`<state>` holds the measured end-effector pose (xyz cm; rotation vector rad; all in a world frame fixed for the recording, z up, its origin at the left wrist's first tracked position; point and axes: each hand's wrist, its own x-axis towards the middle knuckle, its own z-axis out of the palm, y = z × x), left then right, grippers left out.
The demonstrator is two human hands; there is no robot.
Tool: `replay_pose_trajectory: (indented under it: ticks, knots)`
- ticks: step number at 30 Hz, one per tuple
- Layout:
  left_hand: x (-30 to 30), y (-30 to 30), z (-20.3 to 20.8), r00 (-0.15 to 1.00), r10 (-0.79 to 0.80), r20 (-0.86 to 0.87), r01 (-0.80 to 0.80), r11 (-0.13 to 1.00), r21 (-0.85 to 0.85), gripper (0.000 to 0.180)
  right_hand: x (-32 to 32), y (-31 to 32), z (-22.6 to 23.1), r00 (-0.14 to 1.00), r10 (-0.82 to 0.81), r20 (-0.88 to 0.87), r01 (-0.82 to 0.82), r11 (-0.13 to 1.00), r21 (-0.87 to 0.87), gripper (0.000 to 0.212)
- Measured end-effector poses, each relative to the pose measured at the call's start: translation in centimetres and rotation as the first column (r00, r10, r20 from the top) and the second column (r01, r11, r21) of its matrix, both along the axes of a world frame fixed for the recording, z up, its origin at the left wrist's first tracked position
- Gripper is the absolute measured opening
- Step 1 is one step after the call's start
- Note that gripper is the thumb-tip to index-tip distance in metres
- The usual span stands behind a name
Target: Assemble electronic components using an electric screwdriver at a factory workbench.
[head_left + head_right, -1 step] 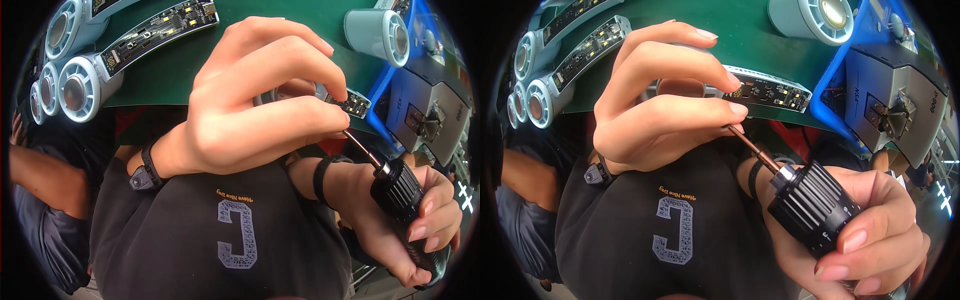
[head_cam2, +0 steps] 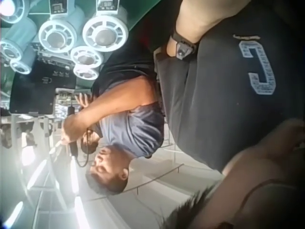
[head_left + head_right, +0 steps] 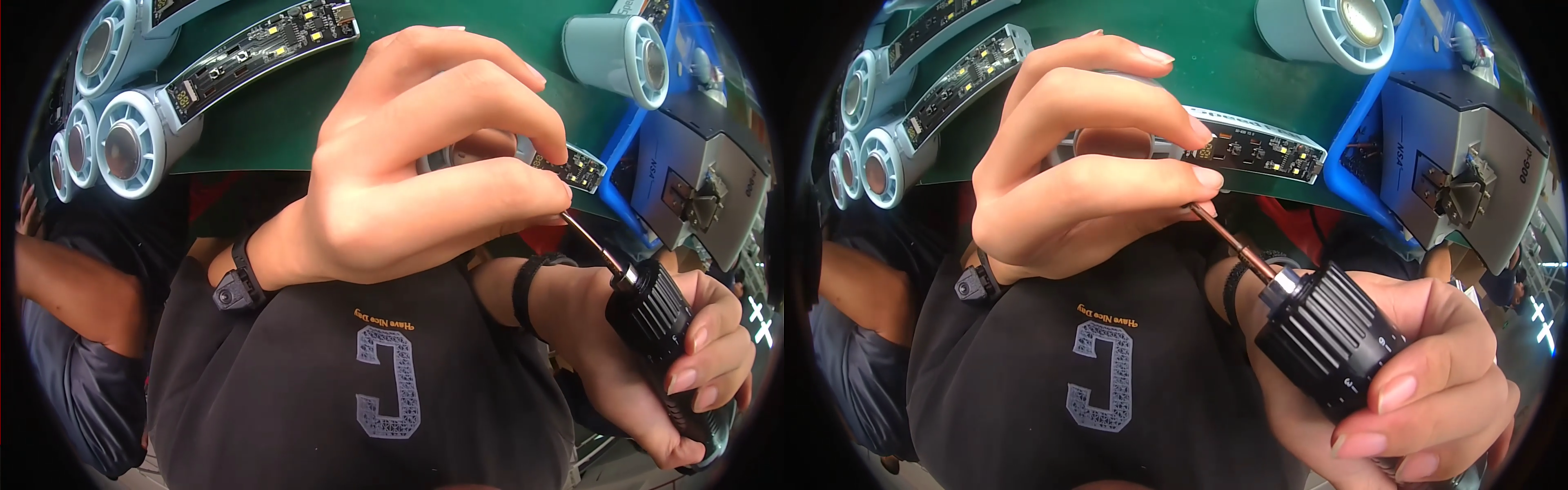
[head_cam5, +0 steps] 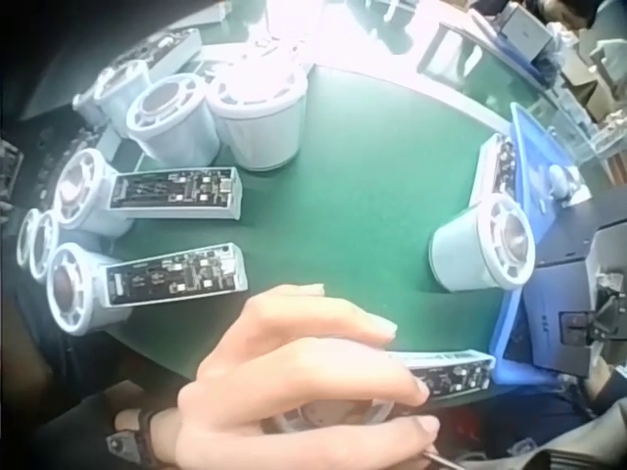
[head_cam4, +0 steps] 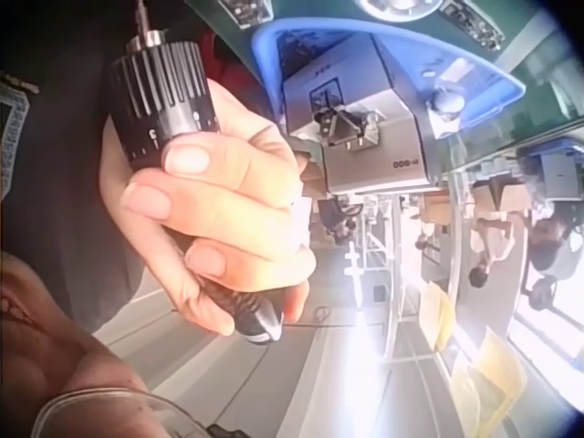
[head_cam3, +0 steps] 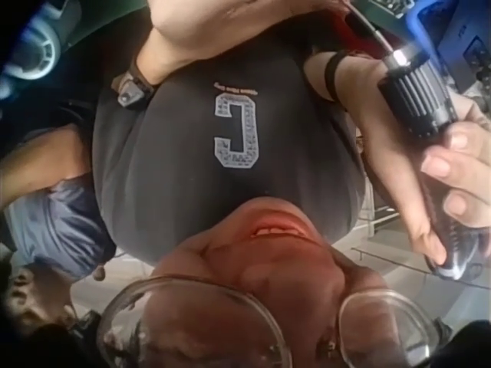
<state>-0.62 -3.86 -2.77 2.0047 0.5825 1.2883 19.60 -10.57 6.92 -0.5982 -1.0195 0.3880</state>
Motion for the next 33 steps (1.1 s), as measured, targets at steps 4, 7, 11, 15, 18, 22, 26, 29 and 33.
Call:
replay_pose_trajectory:
  ticks: [4,7,11,15,18,22,26,29,33]
  knots:
    - [0.4,-0.4,-1.0,0.995,0.078,0.061,-0.079,0.997,0.016,0.024,-0.5,-0.3,-0.3,0.999,0.017,0.042,-0.017,1.000,-0.007,0.048]
    - [0.2,-0.4,-0.8,0.992,0.106,0.075,-0.108,0.994,0.023,0.022,-0.5,-0.4,-0.2,0.997,0.028,0.077,-0.027,1.000,-0.016,0.052]
    - [-0.7,0.1,-0.5,0.996,0.094,0.012,-0.094,0.992,0.081,0.021,-0.7,-0.3,0.0,0.992,0.036,0.117,-0.033,0.999,-0.030,0.058]
    - [-0.6,0.0,0.7,0.987,0.154,-0.042,-0.143,0.971,0.194,0.019,-1.2,1.0,-0.4,0.993,0.077,0.092,-0.077,0.997,-0.004,0.063]
    - [0.1,-0.8,1.0,0.975,0.211,-0.064,-0.191,0.953,0.234,0.016,-5.7,3.3,-0.3,0.977,-0.195,0.087,0.187,0.978,0.089,0.059]
    - [1.3,-1.2,0.4,0.970,0.224,0.099,-0.236,0.963,0.132,0.012,-4.9,2.0,-0.5,0.928,-0.308,0.209,0.293,0.951,0.100,0.053]
    - [1.2,-0.9,0.4,0.968,0.206,0.141,-0.219,0.972,0.089,0.012,-5.5,2.5,0.0,0.968,-0.249,-0.018,0.247,0.947,0.204,0.052]
    - [0.9,-0.8,0.3,0.975,0.153,0.159,-0.161,0.986,0.036,0.012,-6.2,2.8,-0.1,0.984,-0.161,-0.073,0.174,0.955,0.240,0.051]
    - [-0.5,-0.5,1.3,0.994,0.106,0.018,-0.107,0.990,0.095,0.019,-6.6,1.3,1.1,0.983,-0.178,0.043,0.166,0.966,0.199,0.055]
